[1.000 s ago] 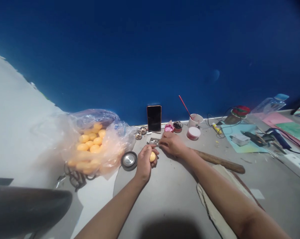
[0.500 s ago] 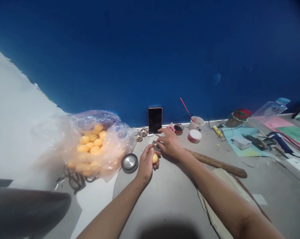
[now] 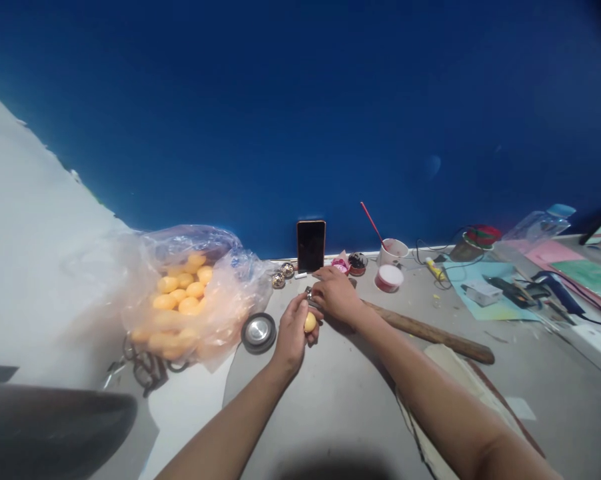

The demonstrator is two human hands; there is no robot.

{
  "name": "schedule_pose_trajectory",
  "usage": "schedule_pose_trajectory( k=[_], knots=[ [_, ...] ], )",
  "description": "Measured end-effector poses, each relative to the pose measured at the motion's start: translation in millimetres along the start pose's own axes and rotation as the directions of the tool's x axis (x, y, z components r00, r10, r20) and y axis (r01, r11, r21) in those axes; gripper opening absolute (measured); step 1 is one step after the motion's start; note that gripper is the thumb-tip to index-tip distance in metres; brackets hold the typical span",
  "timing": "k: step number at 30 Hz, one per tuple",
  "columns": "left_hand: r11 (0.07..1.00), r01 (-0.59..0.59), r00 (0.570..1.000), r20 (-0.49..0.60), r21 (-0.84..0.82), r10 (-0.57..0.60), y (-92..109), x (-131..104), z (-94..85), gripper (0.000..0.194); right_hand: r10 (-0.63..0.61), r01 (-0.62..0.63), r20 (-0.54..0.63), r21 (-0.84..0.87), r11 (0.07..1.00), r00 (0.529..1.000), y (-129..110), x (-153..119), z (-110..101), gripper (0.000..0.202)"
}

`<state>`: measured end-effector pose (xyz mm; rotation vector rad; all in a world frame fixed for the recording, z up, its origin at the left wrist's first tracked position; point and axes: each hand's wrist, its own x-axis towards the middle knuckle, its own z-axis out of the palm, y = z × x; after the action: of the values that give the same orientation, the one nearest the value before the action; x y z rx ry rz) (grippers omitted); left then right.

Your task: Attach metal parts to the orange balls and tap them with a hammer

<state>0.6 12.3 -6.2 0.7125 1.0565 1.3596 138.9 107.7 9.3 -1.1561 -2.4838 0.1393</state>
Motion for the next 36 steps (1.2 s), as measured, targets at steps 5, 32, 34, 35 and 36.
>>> schedule_pose_trajectory(
  k=[5, 32, 34, 35, 36],
  knots=[
    [1.0, -0.017, 1.0, 0.009, 0.018, 0.017, -2, 1, -1.6, 0.076, 0.02, -0.019, 0.022, -0.039, 0.999, 1.0, -2, 2, 0, 0.012],
    [0.995, 0.024, 0.998, 0.066, -0.098, -0.018, 4, 0, -3.8, 0.06, -0.012, 0.159, -0.335, 0.418, 0.894, 0.942, 3, -11, 1, 0.017],
    [0.992, 0.036, 0.997, 0.077, -0.123, -0.026, 5, 1, -4.3, 0.061, -0.014, 0.164, -0.325, 0.439, 0.883, 0.946, 3, -11, 1, 0.017],
    [0.99, 0.041, 0.996, 0.082, -0.131, -0.031, 5, 1, -4.4, 0.06, -0.022, 0.169, -0.316, 0.445, 0.88, 0.949, 3, -11, 1, 0.017],
    [0.989, 0.047, 0.996, 0.087, -0.137, -0.035, 6, 1, -4.4, 0.058, -0.033, 0.173, -0.303, 0.451, 0.876, 0.952, 2, -11, 0, 0.017]
  ],
)
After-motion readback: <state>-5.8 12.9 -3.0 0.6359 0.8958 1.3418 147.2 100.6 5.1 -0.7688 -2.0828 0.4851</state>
